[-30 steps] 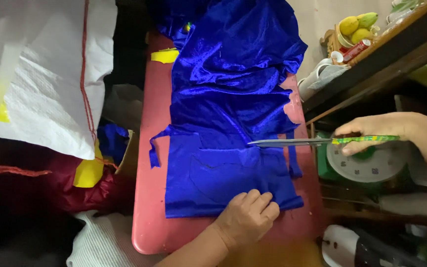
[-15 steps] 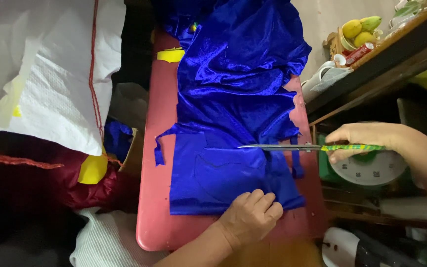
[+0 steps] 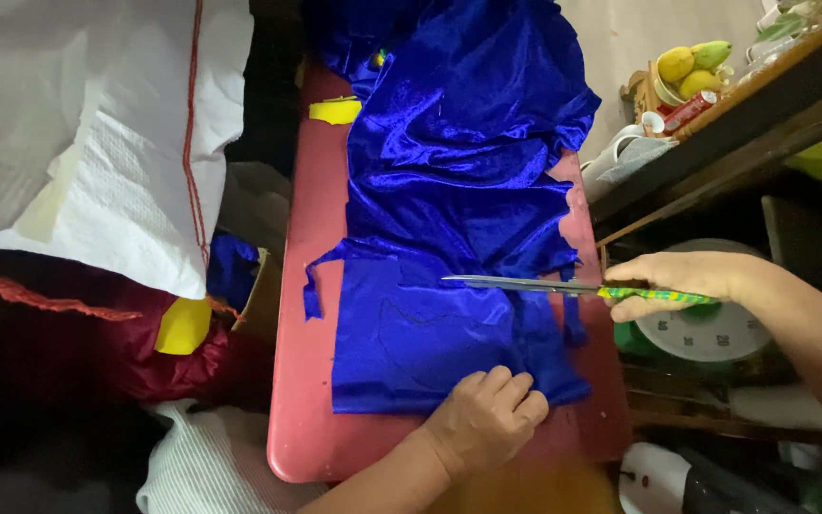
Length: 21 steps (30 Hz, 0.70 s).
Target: The person cuts a piece of blue fabric using scissors on a pink table. They then use a marker to trace a bird-shaped paper pattern onto the fabric.
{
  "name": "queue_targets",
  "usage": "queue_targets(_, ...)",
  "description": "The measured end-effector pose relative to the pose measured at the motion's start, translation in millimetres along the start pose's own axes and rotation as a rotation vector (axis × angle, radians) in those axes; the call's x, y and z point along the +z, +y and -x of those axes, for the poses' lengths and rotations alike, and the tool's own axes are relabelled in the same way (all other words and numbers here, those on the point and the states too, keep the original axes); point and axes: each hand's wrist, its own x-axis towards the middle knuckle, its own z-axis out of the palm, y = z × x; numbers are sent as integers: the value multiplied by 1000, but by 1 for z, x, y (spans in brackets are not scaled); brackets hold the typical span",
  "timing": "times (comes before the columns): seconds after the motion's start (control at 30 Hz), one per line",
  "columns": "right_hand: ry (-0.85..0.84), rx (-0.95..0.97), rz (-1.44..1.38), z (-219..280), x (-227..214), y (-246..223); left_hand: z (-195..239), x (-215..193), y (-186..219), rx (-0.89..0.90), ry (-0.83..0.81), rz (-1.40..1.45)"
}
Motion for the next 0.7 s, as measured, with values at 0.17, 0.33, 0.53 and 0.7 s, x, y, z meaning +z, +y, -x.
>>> queue_targets(0.17, -47, 165, 28, 25, -21, -23, -4, -7, 0, 0, 48, -23)
queue_targets(0.33, -45, 93, 37, 8, -15, -12, -5, -8, -1, 20, 62, -18)
queue_targets(0.53, -14, -24, -51, -10, -5, -22, -3, -4, 0, -2, 43, -52)
queue_targets(0.7, -25, -58, -105, -13, 2, -19, -5, -5, 0, 2, 102, -59)
